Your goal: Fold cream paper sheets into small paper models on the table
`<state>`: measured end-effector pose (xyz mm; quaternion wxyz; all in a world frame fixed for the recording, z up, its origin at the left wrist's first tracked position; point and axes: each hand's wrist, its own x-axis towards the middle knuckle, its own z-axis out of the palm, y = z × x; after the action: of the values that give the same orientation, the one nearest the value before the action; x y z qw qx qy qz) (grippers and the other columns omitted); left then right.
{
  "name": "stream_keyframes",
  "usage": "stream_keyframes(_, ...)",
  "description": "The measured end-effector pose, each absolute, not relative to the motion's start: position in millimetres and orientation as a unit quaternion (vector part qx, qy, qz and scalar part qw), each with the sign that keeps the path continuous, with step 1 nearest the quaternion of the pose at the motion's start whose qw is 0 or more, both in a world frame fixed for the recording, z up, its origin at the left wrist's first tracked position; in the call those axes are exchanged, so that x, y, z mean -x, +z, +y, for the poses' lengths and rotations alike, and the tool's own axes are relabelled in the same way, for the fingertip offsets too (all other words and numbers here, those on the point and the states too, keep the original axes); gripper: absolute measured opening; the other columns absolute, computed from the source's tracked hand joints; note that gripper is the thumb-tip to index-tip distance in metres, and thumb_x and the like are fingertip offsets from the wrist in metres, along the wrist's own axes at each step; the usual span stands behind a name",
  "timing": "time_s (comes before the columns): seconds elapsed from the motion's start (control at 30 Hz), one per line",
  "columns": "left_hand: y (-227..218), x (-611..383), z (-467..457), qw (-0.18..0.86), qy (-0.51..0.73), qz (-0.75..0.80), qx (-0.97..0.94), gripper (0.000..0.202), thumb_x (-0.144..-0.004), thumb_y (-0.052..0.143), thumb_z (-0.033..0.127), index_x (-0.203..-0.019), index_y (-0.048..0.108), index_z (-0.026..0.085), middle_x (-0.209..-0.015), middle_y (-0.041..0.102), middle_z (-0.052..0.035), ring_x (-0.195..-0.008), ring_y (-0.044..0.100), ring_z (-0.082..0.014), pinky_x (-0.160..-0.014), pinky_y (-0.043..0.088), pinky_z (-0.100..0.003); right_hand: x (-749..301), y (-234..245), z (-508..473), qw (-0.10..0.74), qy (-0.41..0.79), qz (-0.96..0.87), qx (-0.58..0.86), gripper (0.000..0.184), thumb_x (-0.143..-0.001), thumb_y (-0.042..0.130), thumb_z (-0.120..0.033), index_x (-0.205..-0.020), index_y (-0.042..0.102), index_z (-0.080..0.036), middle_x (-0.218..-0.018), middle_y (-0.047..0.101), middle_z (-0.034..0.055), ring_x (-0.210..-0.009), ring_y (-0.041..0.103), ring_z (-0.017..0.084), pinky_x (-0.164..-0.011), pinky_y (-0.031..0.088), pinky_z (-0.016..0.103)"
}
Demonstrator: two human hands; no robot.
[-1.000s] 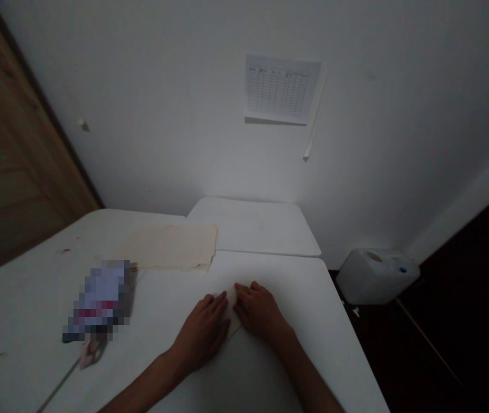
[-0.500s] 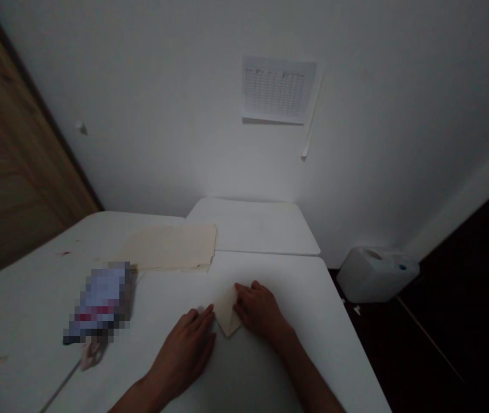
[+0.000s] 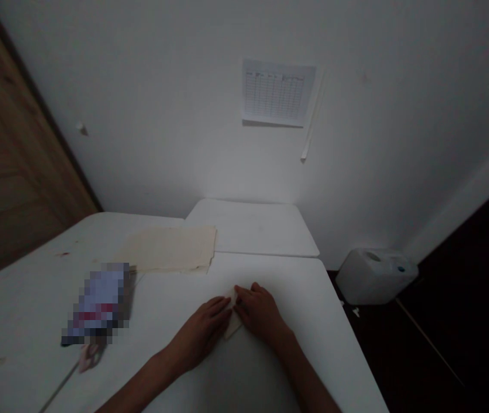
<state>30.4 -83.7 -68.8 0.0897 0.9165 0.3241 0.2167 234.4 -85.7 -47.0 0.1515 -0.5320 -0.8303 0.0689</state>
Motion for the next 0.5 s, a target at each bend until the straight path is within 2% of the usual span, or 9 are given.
stream_keyframes(0.13, -66.7, -28.7, -86.5, 0.075, 0.211, 0.32, -0.921, 0.03, -0.094, 0.046, 0.021, -0.122, 0.058, 0.02, -0.136, 0.053, -0.011, -0.127, 0.046, -0.0279, -0.103, 0.045, -0.048, -238.6, -47.5, -91.3, 0.14, 0.054, -0.825, 0.546, 0.039, -0.094, 0.047, -0.025, -0.133, 0.051, -0.02, -0.097, 0.069, 0.0066, -0.091, 0.056, 0.021, -0.083, 0.043, 0.029)
stream_keyframes(0.3, -67.7, -26.6, -87.1, 0.071, 0.194, 0.318, -0.925, 0.033, -0.092, 0.049, 0.023, -0.124, 0.056, 0.019, -0.138, 0.05, -0.012, -0.128, 0.044, -0.0295, -0.103, 0.043, -0.049, -248.9, -50.6, -107.8, 0.126, 0.026, -0.818, 0.56, 0.03, -0.096, 0.043, -0.026, -0.121, 0.06, -0.023, -0.086, 0.065, 0.0063, -0.085, 0.056, 0.019, -0.076, 0.041, 0.027)
stream_keyframes(0.5, -66.1, -23.7, -88.6, 0.077, 0.187, 0.315, -0.927, 0.039, -0.09, 0.053, 0.026, -0.129, 0.052, 0.02, -0.142, 0.045, -0.0125, -0.131, 0.039, -0.0318, -0.104, 0.041, -0.052, -262.7, -55.0, -128.8, 0.143, 0.013, -0.819, 0.556, 0.028, -0.097, 0.044, -0.025, -0.119, 0.06, -0.025, -0.079, 0.062, 0.004, -0.081, 0.055, 0.019, -0.072, 0.041, 0.028)
